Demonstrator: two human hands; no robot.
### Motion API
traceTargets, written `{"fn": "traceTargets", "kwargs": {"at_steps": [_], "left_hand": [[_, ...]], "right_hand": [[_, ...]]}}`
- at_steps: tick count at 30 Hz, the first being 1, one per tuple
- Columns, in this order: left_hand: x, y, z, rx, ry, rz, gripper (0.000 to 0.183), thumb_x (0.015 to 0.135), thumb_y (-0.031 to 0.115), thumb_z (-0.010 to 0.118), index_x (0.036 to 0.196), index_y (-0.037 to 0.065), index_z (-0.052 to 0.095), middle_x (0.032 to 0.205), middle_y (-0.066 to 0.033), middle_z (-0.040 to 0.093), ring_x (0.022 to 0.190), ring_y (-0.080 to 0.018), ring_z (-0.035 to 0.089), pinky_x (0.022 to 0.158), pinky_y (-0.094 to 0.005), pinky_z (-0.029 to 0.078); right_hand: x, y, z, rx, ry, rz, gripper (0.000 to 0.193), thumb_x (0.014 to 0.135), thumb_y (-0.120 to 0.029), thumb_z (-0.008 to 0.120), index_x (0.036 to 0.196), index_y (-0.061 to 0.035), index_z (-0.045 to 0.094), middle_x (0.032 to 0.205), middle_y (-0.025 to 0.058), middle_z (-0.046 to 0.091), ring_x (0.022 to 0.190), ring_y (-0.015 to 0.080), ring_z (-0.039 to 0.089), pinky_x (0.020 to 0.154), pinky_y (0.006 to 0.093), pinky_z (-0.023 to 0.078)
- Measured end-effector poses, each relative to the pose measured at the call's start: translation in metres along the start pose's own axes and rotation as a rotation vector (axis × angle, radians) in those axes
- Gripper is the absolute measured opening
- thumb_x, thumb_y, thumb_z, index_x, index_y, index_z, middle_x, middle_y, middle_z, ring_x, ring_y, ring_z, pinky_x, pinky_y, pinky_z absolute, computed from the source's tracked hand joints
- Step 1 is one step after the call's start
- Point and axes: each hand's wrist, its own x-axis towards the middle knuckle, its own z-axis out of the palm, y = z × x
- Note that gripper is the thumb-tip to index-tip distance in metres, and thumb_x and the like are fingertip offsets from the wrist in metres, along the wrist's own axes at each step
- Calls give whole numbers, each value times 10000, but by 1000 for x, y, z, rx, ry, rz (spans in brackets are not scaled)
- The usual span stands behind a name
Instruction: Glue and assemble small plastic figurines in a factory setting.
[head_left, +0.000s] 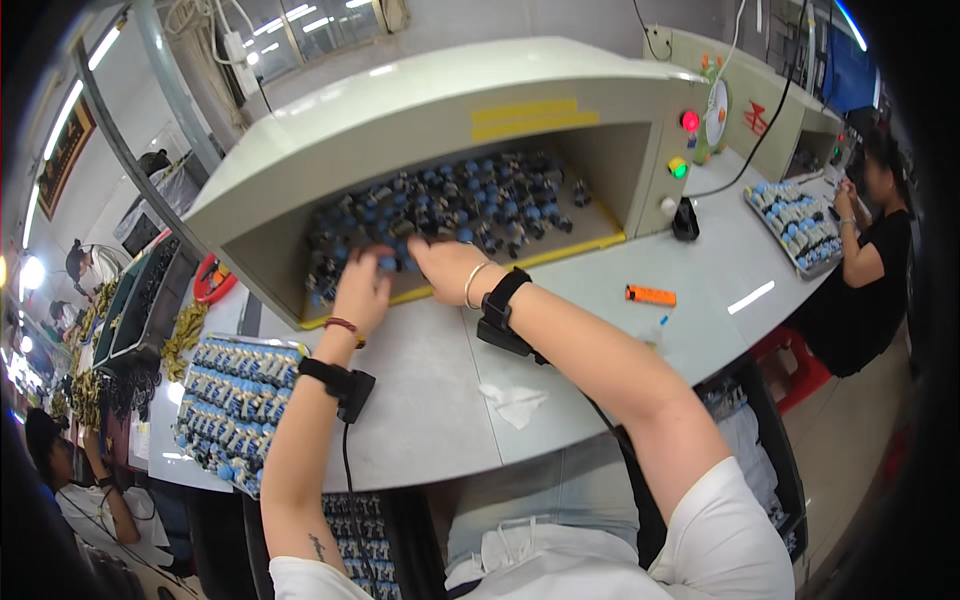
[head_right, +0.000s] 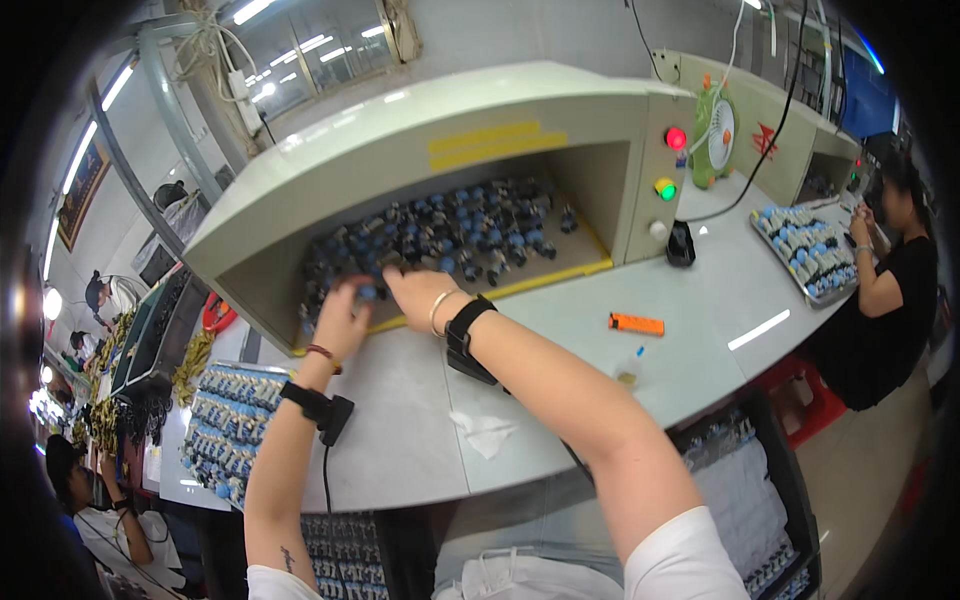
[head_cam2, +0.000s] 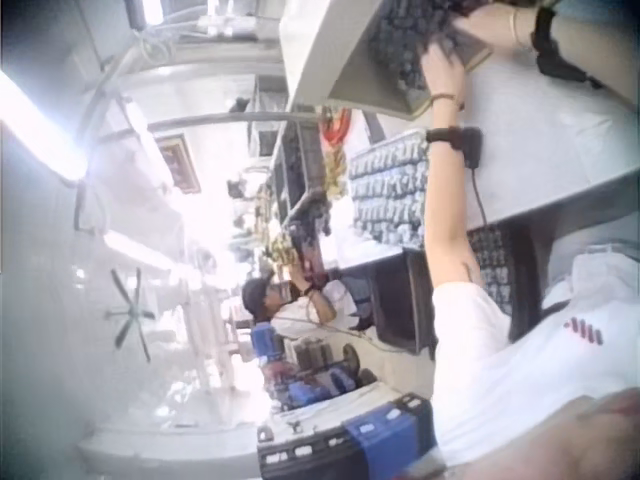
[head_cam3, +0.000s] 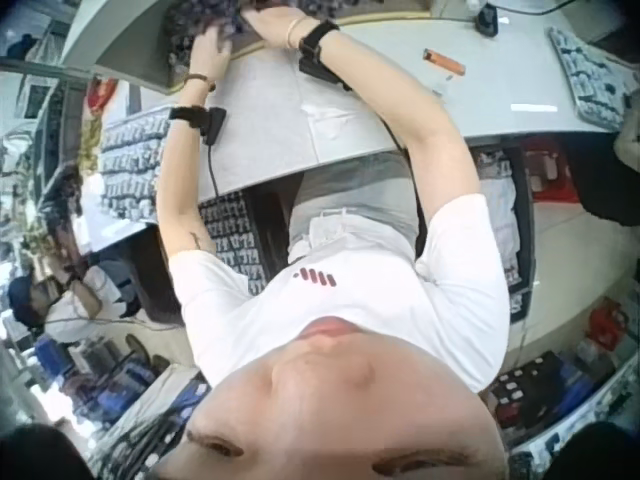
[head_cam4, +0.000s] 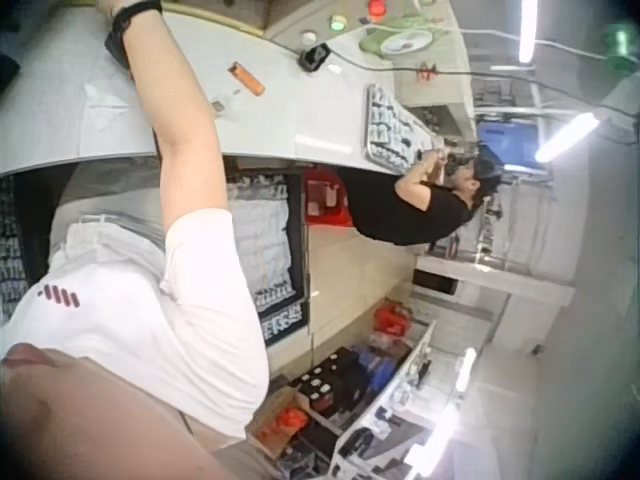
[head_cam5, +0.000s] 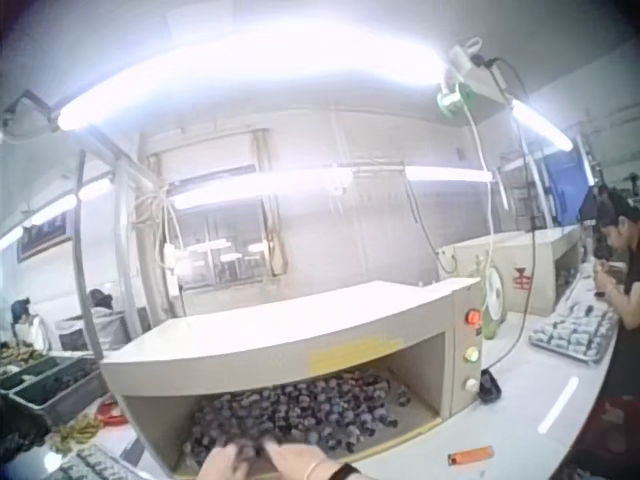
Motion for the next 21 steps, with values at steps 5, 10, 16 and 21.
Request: {"fn": "traceTargets", "kwargs": {"at_steps": [5, 10, 16, 21], "left_hand": [[-4, -13, 11, 209, -212, -113, 513, 670, 27, 512, 1162, 167, 479, 1245, -178, 364, 1147, -349, 368, 979, -451, 267], [-7, -11, 15, 271, -408, -127, 597, 801, 294, 492, 1335, 118, 291, 1412, -157, 171, 1323, -295, 122, 1037, -542, 53], [32, 43, 15, 427, -500, -61, 647, 817, 386, 490, 1342, 78, 269, 1417, -161, 175, 1335, -276, 105, 1012, -597, 64], [71, 112, 28, 316, -412, 159, 631, 818, 376, 489, 1329, 69, 282, 1364, -160, 297, 1307, -294, 205, 1026, -568, 65]], "right_hand": [[8, 33, 43, -260, 307, -160, 277, 701, -50, 534, 978, -64, 539, 1017, 118, 509, 1019, 284, 459, 827, 367, 450], [-41, -7, -2, -229, 276, -109, 334, 661, -45, 547, 992, -61, 509, 1074, 146, 465, 1021, 306, 434, 838, 378, 407], [-190, -67, -90, 88, 274, -272, 232, 646, -139, 609, 865, -82, 554, 1001, 103, 510, 981, 252, 494, 863, 457, 389], [-296, 22, -46, 404, 1304, 292, 558, 596, -322, 696, 1031, -38, 494, 964, 120, 496, 903, 223, 484, 795, 363, 392]]}}
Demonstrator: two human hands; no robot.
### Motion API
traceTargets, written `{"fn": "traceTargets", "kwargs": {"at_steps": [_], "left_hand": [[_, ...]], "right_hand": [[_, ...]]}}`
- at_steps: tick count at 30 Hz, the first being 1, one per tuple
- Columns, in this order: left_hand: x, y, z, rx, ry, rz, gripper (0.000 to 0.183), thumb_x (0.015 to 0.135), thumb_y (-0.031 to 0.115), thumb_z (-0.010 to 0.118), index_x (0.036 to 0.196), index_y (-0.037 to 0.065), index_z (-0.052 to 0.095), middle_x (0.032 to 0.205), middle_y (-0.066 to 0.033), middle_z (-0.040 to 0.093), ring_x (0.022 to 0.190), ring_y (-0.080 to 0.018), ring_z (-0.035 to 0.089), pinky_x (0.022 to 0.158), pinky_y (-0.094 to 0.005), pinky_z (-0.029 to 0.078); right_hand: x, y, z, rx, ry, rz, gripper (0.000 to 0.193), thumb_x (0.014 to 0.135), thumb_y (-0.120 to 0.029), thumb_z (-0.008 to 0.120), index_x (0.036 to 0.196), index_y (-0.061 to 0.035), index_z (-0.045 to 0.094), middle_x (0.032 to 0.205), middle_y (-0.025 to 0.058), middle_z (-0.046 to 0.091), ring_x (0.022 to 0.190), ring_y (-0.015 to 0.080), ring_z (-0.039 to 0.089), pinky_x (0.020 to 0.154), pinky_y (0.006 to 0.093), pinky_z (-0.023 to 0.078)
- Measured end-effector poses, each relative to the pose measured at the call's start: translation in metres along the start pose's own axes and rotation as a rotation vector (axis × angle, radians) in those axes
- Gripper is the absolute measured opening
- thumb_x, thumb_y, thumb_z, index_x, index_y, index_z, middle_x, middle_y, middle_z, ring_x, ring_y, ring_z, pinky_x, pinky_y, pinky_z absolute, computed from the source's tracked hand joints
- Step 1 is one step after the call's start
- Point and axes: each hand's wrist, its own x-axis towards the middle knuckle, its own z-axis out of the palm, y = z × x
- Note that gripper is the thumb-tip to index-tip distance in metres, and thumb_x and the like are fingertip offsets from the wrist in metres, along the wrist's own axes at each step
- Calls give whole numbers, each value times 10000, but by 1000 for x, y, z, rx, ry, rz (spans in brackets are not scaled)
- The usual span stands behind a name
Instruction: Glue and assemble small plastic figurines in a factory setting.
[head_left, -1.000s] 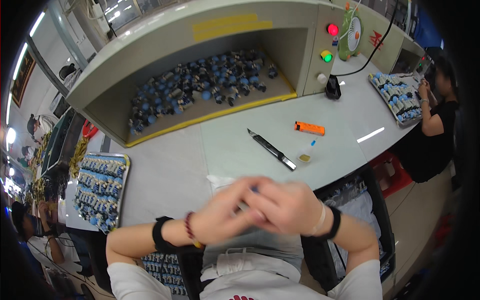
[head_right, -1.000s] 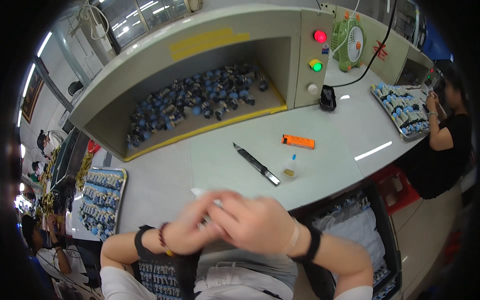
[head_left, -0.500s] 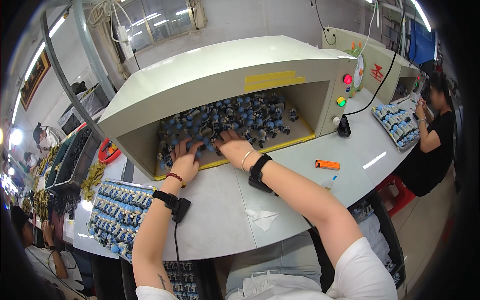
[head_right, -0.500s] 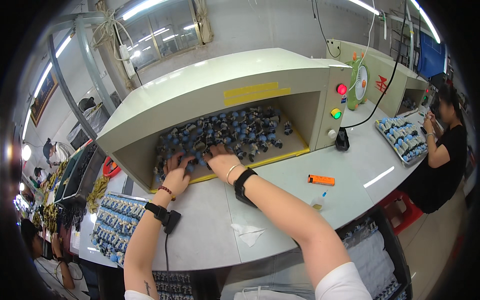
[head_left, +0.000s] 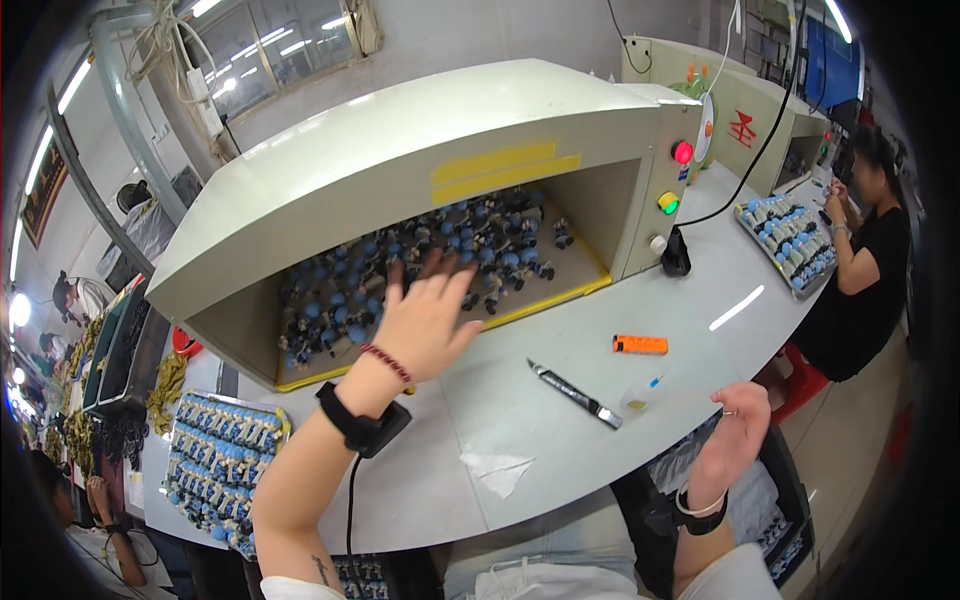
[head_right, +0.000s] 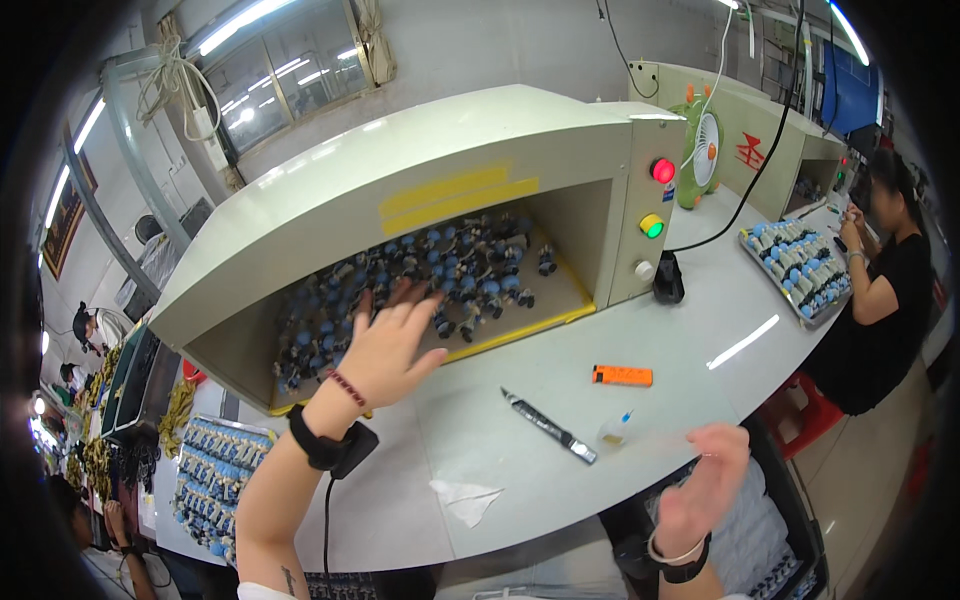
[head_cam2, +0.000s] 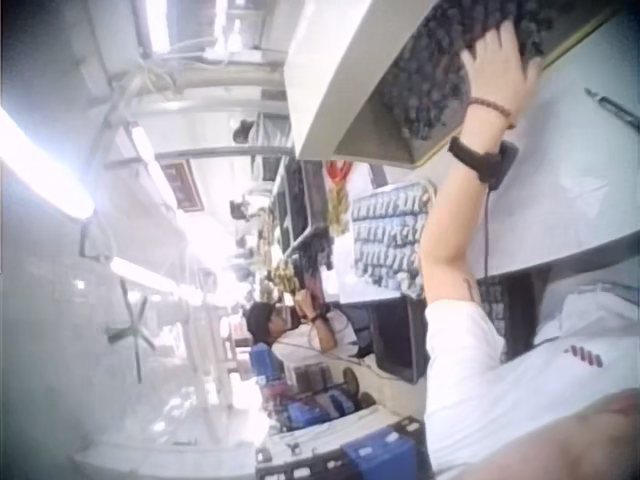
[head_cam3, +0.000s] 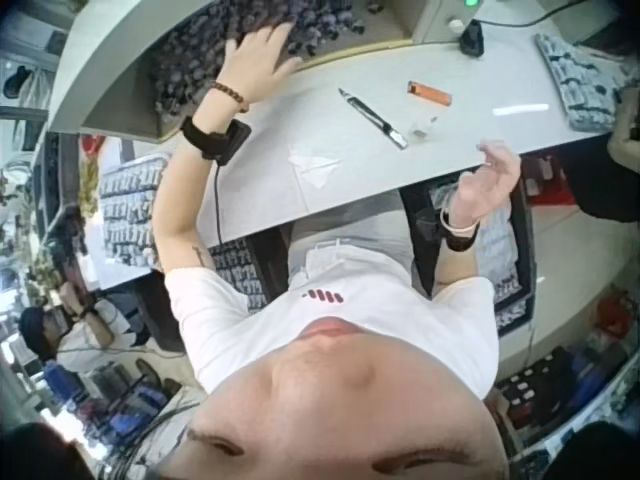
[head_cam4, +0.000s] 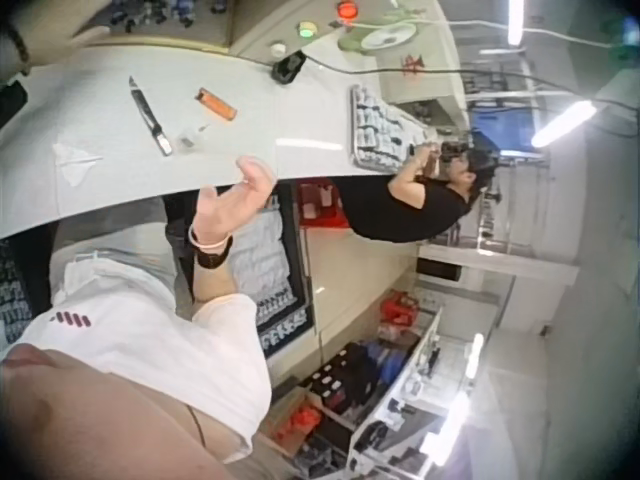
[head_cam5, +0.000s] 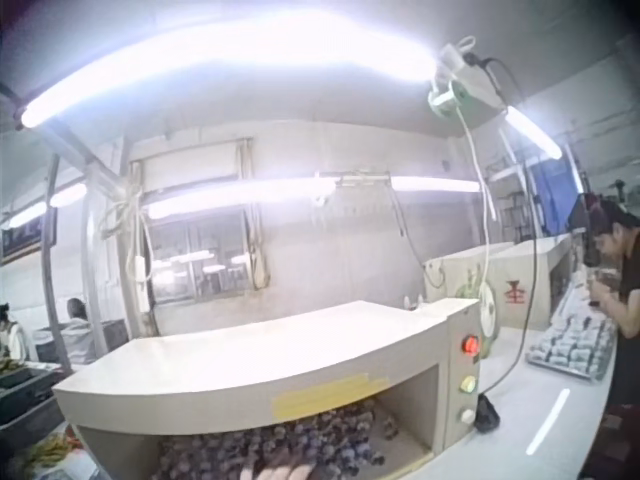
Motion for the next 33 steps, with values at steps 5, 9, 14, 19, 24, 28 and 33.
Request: {"fn": "traceTargets", "kwargs": {"at_steps": [5, 9, 14, 19, 24, 28, 33], "left_hand": [[106, 30, 28, 120, -139, 50, 563, 842, 327, 464, 1323, 84, 301, 1331, -154, 361, 1275, -281, 281, 1022, -532, 200], [190, 22, 50, 50, -309, -173, 466, 829, 261, 467, 1269, 120, 404, 1221, -153, 485, 1166, -295, 433, 969, -440, 338], [238, 8, 76, 145, -233, -103, 368, 740, 64, 524, 1100, 126, 564, 1136, -133, 551, 1067, -293, 512, 898, -382, 414], [237, -5, 85, 125, -213, -128, 338, 718, 33, 552, 1045, 119, 572, 1076, -133, 573, 1026, -305, 530, 878, -390, 423], [203, 4, 58, -89, 142, -6, 311, 747, 38, 542, 1056, 69, 521, 1036, -173, 562, 963, -332, 545, 824, -384, 446], [97, 85, 20, -207, 66, 276, 452, 700, -61, 475, 1145, -30, 406, 1063, -227, 422, 891, -366, 539, 727, -375, 479], [-63, 120, -55, -869, -460, 216, 490, 728, -89, 458, 1211, -45, 387, 1060, -172, 416, 923, -272, 488, 806, -313, 431]], "right_hand": [[2, 21, -4, -353, -321, 236, 589, 599, -314, 715, 1062, -31, 486, 991, 128, 512, 890, 237, 483, 784, 355, 364], [3, 35, 9, -605, -588, 158, 451, 615, -305, 711, 974, -73, 564, 923, 79, 562, 867, 250, 487, 759, 358, 335], [3, 42, 15, -658, -506, 176, 254, 646, -265, 683, 841, -113, 621, 848, 5, 577, 824, 202, 491, 697, 341, 313], [4, 42, 13, -601, -466, 166, 199, 668, -235, 660, 823, -116, 625, 803, -10, 581, 768, 183, 497, 670, 318, 309], [1, 37, 10, -564, -449, 167, 201, 669, -208, 658, 832, -99, 610, 788, 12, 583, 729, 202, 507, 665, 322, 322], [-8, 46, 2, -332, -336, 234, 190, 670, -113, 635, 847, -64, 589, 798, 74, 594, 700, 258, 529, 647, 346, 383], [-15, 38, 5, 56, -146, 458, 148, 745, -68, 567, 872, 7, 563, 854, 117, 614, 729, 190, 566, 669, 294, 439]]}}
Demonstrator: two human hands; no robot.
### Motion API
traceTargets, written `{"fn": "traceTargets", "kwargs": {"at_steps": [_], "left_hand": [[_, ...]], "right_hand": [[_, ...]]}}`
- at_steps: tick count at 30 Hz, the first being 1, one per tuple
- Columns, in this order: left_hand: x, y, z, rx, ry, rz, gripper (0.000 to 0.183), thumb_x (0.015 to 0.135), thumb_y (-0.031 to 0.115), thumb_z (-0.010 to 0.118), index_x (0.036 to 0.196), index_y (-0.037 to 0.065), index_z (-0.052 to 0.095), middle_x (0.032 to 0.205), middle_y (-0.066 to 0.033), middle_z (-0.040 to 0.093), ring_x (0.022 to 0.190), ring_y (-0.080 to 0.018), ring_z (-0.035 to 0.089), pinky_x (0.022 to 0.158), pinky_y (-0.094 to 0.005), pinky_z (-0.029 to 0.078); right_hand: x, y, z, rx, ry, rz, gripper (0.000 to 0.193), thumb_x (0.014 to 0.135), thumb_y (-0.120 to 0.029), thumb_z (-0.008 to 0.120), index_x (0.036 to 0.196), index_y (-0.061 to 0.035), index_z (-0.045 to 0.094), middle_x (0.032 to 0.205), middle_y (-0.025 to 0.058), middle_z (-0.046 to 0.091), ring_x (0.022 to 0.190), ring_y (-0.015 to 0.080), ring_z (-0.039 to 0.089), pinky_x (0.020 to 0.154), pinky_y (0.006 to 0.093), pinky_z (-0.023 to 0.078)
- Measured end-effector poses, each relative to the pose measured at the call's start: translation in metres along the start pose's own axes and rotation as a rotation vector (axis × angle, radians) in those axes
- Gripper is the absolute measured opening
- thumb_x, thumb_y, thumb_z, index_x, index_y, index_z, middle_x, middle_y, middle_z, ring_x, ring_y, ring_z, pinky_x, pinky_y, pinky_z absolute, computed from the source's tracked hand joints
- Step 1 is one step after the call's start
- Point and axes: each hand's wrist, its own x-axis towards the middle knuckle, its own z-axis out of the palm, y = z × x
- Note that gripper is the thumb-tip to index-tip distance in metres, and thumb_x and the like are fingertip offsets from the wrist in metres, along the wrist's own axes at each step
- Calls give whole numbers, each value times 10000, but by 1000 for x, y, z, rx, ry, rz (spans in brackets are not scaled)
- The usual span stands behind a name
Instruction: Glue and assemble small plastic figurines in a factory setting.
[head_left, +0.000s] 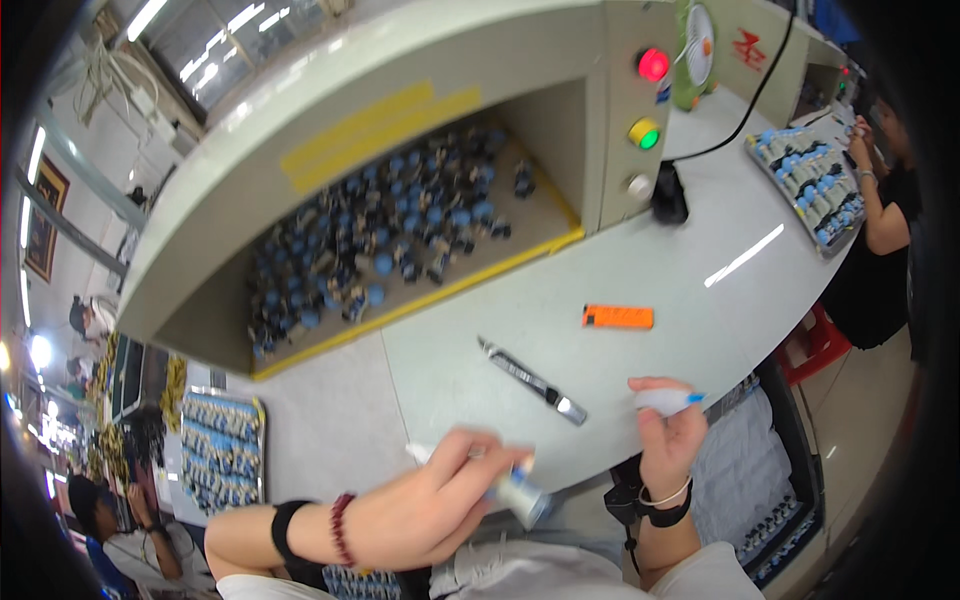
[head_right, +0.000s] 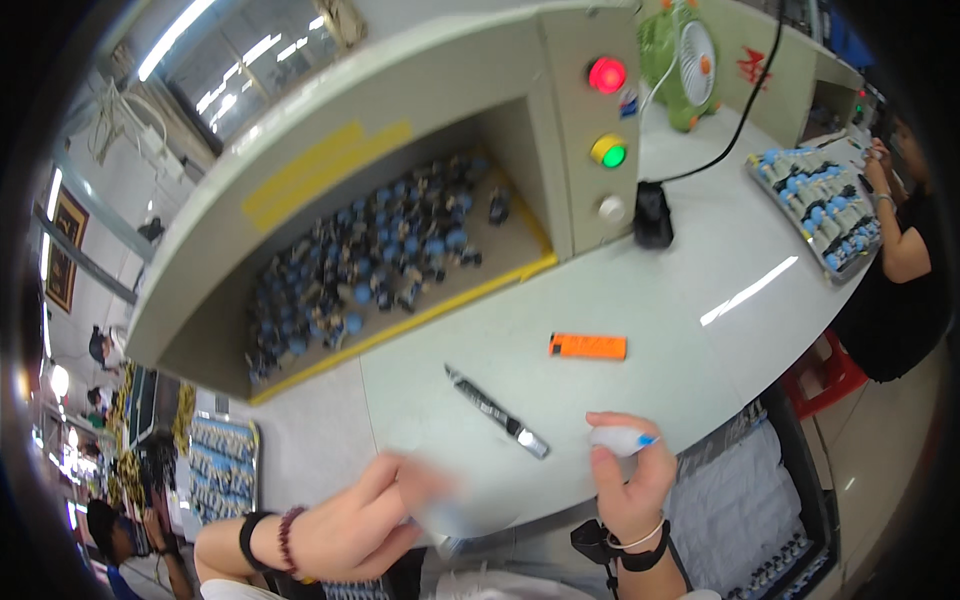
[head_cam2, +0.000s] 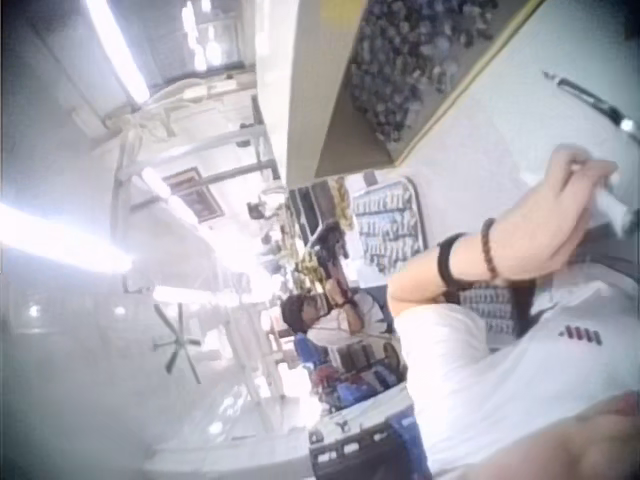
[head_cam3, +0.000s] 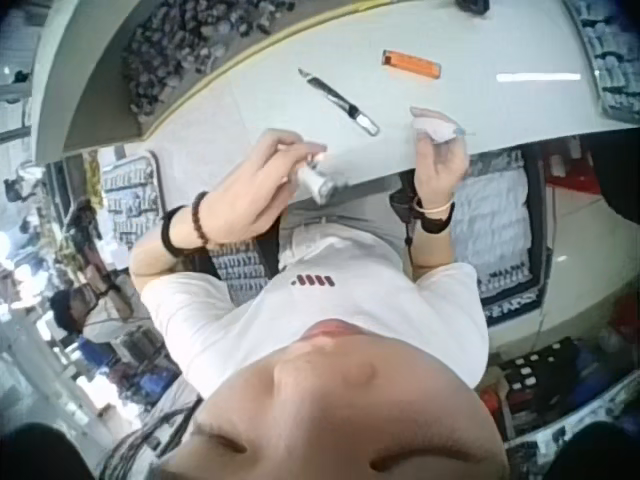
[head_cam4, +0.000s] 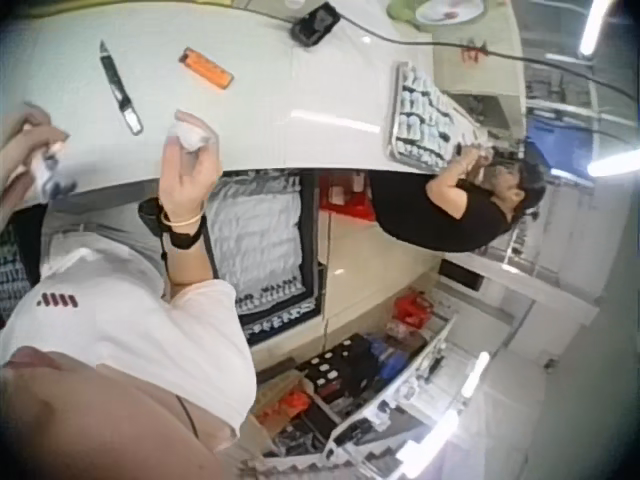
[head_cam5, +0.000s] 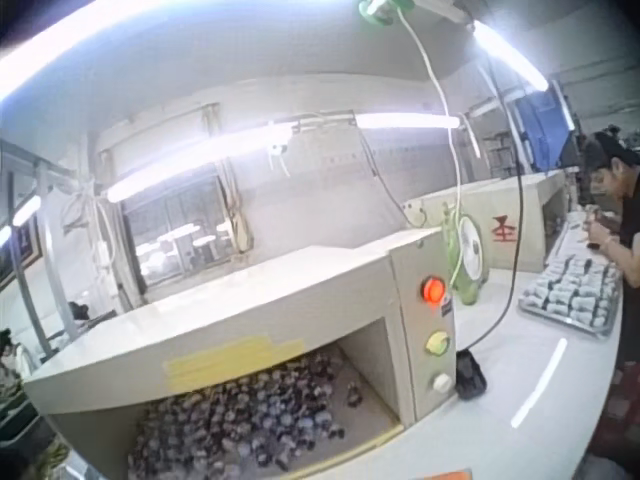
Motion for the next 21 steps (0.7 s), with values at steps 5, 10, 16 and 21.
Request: {"fn": "traceTargets", "kwargs": {"at_steps": [5, 10, 16, 21], "left_hand": [[-94, -20, 38, -1112, 369, -304, 356, 872, 54, 408, 1207, -48, 341, 1119, -169, 471, 1006, -247, 540, 851, -339, 437], [-92, -58, 74, -1319, 811, -311, 538, 802, 347, 486, 1151, -46, 370, 823, -162, 536, 457, -189, 524, 436, -237, 418], [-60, -67, 86, -1467, 756, -74, 625, 736, 325, 480, 1201, -63, 328, 768, -87, 459, 489, -101, 389, 458, -193, 302], [-42, -68, 97, -1483, 595, -118, 733, 706, 347, 495, 1297, -28, 277, 811, -74, 467, 536, -110, 396, 501, -200, 328]], "right_hand": [[-18, -40, 14, 172, -454, 190, 221, 778, -133, 564, 926, 30, 542, 886, 147, 602, 792, 199, 573, 735, 306, 442], [-39, -49, 81, -172, -883, -217, 358, 734, -160, 620, 1013, 45, 530, 922, 189, 575, 862, 290, 550, 795, 356, 421], [-45, -42, 89, -474, -718, -230, 383, 749, -149, 598, 1054, 62, 504, 994, 229, 557, 907, 364, 536, 839, 421, 406], [-34, -40, 70, -64, -367, 168, 310, 821, -198, 539, 1015, 41, 497, 985, 202, 586, 872, 266, 574, 786, 351, 425]]}}
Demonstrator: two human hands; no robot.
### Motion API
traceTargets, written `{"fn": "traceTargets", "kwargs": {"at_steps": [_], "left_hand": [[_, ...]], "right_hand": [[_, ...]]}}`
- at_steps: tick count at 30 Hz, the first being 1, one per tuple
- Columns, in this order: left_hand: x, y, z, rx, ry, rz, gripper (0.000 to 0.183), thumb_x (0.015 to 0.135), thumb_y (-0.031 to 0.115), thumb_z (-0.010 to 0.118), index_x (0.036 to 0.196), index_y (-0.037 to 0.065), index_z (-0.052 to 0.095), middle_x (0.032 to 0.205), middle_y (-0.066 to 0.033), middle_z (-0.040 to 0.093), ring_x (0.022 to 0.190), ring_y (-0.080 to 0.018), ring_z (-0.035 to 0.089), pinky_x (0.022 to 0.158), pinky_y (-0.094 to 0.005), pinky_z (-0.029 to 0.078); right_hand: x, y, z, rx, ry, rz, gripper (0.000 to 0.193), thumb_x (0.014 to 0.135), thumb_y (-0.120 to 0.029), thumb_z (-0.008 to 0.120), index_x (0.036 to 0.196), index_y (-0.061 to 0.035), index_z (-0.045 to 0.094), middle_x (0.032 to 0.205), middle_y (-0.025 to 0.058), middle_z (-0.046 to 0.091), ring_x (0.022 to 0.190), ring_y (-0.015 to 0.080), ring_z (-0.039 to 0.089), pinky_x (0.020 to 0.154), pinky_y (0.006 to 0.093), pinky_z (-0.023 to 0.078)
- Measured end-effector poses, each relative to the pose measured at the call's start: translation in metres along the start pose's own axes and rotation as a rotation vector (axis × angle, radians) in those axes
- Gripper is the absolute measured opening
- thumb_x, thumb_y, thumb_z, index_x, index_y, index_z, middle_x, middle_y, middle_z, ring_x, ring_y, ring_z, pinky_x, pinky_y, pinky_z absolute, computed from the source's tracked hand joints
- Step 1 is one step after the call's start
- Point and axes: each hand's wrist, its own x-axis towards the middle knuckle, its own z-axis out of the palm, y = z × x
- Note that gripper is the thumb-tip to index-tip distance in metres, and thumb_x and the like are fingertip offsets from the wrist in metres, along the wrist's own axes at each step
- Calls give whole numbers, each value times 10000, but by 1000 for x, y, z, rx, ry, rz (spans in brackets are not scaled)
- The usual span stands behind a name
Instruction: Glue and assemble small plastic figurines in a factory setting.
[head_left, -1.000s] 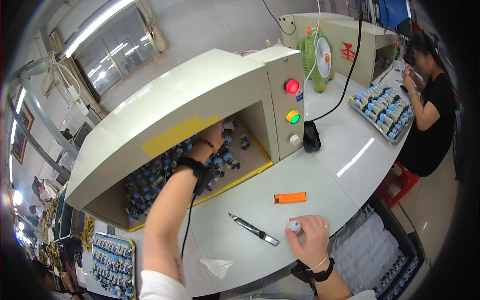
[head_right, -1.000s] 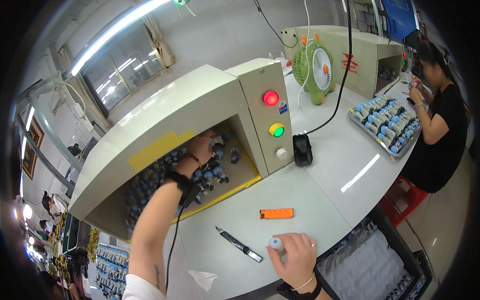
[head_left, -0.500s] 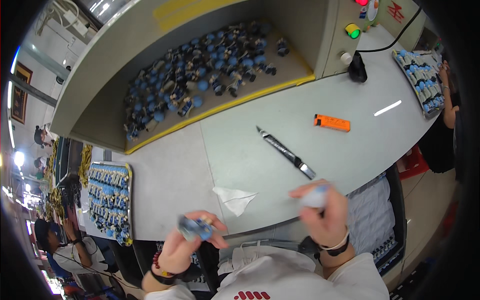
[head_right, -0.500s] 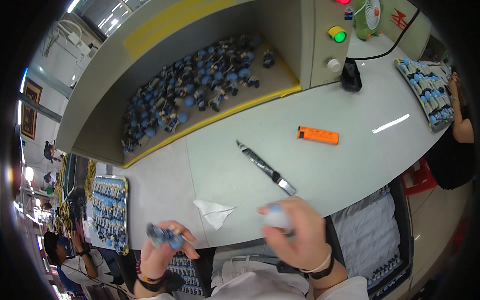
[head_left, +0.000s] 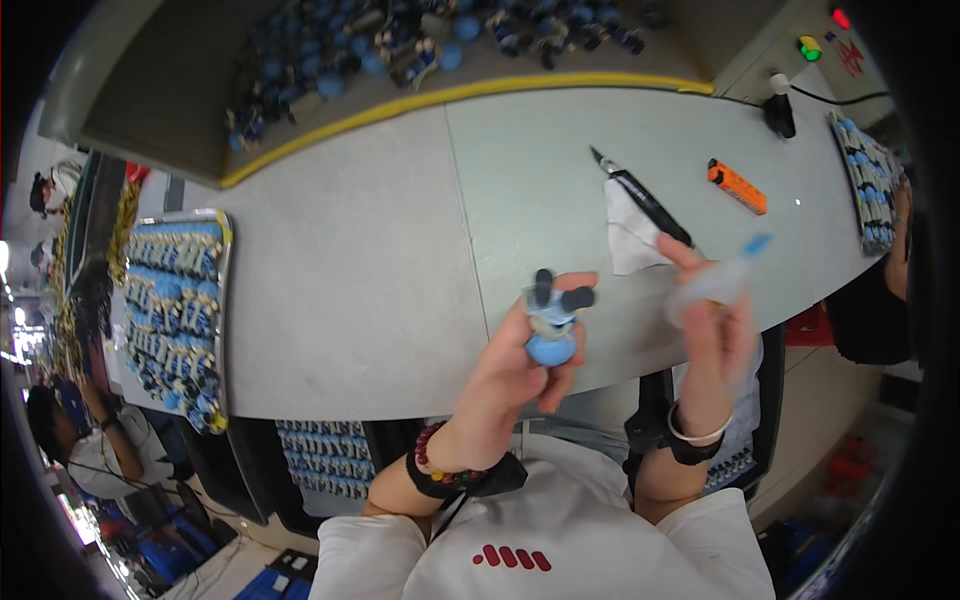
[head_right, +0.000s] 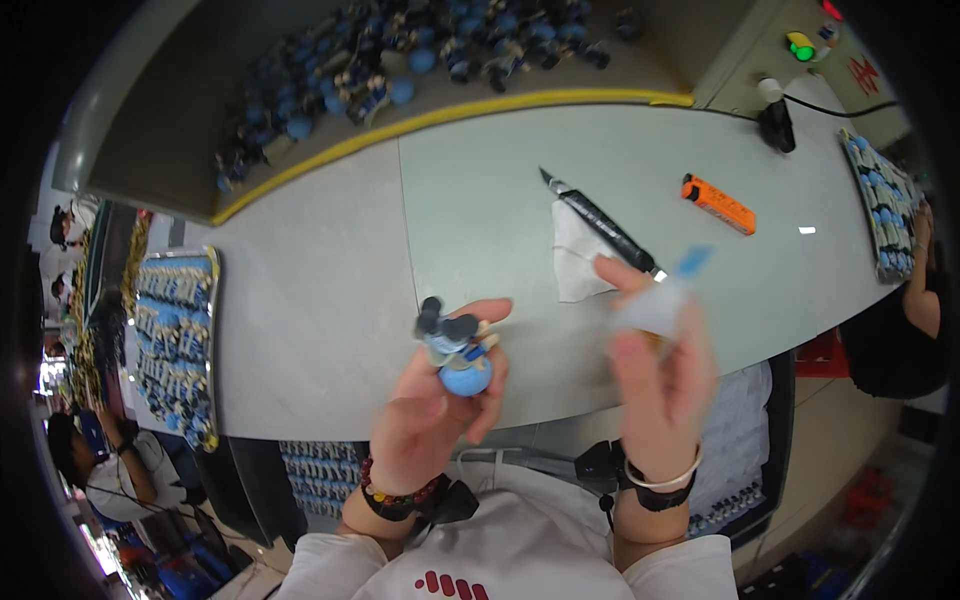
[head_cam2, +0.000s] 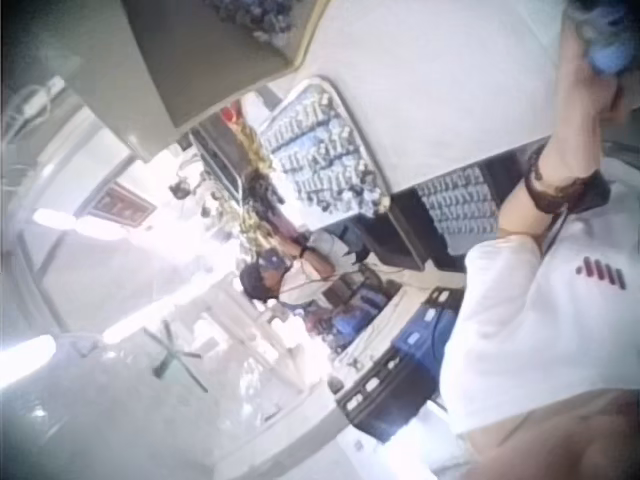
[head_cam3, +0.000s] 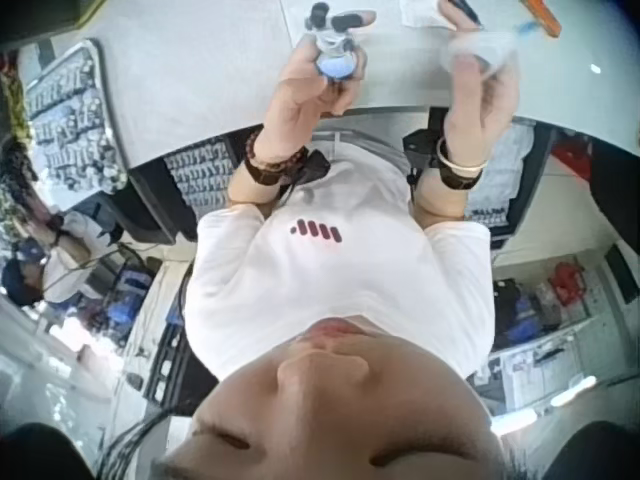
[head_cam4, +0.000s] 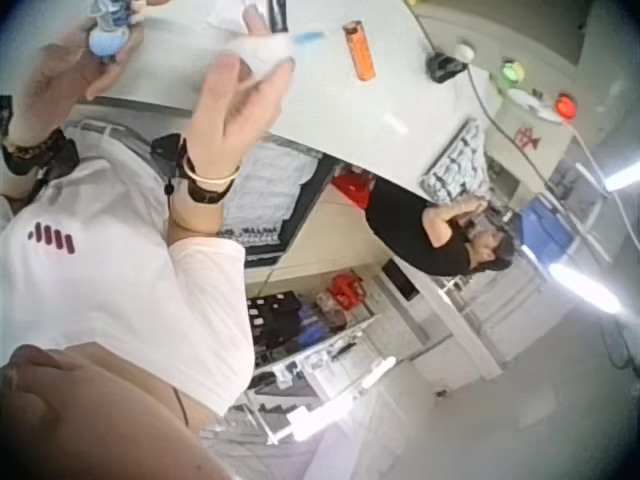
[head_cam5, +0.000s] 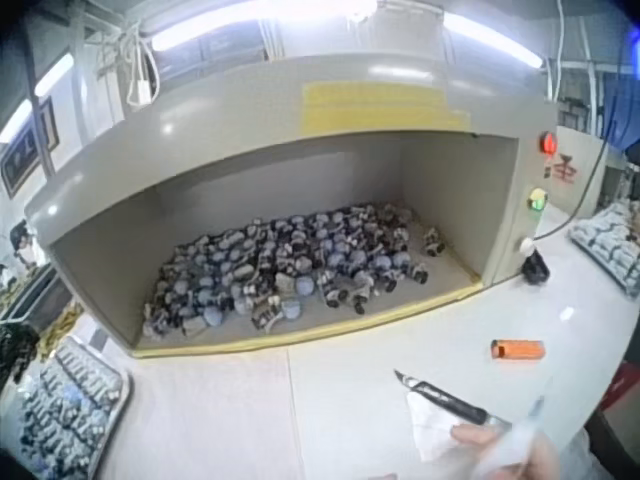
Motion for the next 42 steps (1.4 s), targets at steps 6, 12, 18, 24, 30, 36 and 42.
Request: {"fn": "traceTargets", "kwargs": {"at_steps": [6, 12, 18, 24, 30, 36, 42], "left_hand": [[1, -2, -14, -38, -62, 23, 601, 785, 160, 385, 1354, 30, 243, 835, -17, 467, 576, -68, 371, 578, -189, 324], [-1, 0, -14, -17, -99, -15, 596, 786, 67, 344, 1367, 22, 217, 886, -38, 501, 620, -64, 380, 593, -191, 351], [-3, 1, -16, -18, -121, -34, 617, 764, 47, 340, 1366, 11, 210, 901, -36, 496, 648, -68, 377, 615, -193, 359], [-5, 0, -17, -22, -170, -55, 679, 685, 7, 352, 1350, -21, 221, 1160, -70, 450, 723, -74, 390, 702, -200, 355], [-7, -3, -19, 179, -150, 47, 608, 695, 60, 382, 1287, -62, 308, 1324, -175, 364, 1101, -217, 427, 926, -315, 321], [-7, -2, -16, 193, -81, 2, 561, 718, 106, 393, 1252, -64, 363, 1187, -158, 459, 1009, -216, 447, 885, -310, 330], [-2, -6, -24, 188, -140, 128, 515, 743, 142, 390, 1217, -59, 405, 1060, -122, 491, 872, -183, 451, 793, -288, 350]], "right_hand": [[-4, 6, 6, 308, 71, -34, 420, 840, -356, 503, 985, 37, 476, 738, 182, 592, 643, 223, 551, 661, 320, 425], [2, 14, 13, 437, 59, -64, 588, 871, -476, 422, 1085, 70, 451, 569, 40, 494, 509, 110, 415, 556, 275, 358], [5, 16, 25, 287, 103, -51, 640, 866, -523, 403, 1108, 69, 436, 525, 18, 447, 494, 100, 387, 538, 253, 313], [5, 18, 17, 405, 76, 16, 637, 864, -519, 408, 1109, 69, 429, 467, -6, 400, 434, 83, 330, 499, 245, 279], [6, 21, 10, 586, -125, -140, 501, 929, -396, 292, 1197, 17, 382, 473, -63, 343, 492, 62, 264, 533, 243, 230], [-2, 26, 15, 861, 66, -9, 442, 757, -353, 614, 1090, -91, 487, 631, -25, 474, 595, 87, 363, 562, 263, 279], [7, 23, 15, 902, -3, -135, 303, 822, -340, 540, 1046, -136, 534, 597, -63, 309, 602, 72, 288, 561, 229, 226]]}}
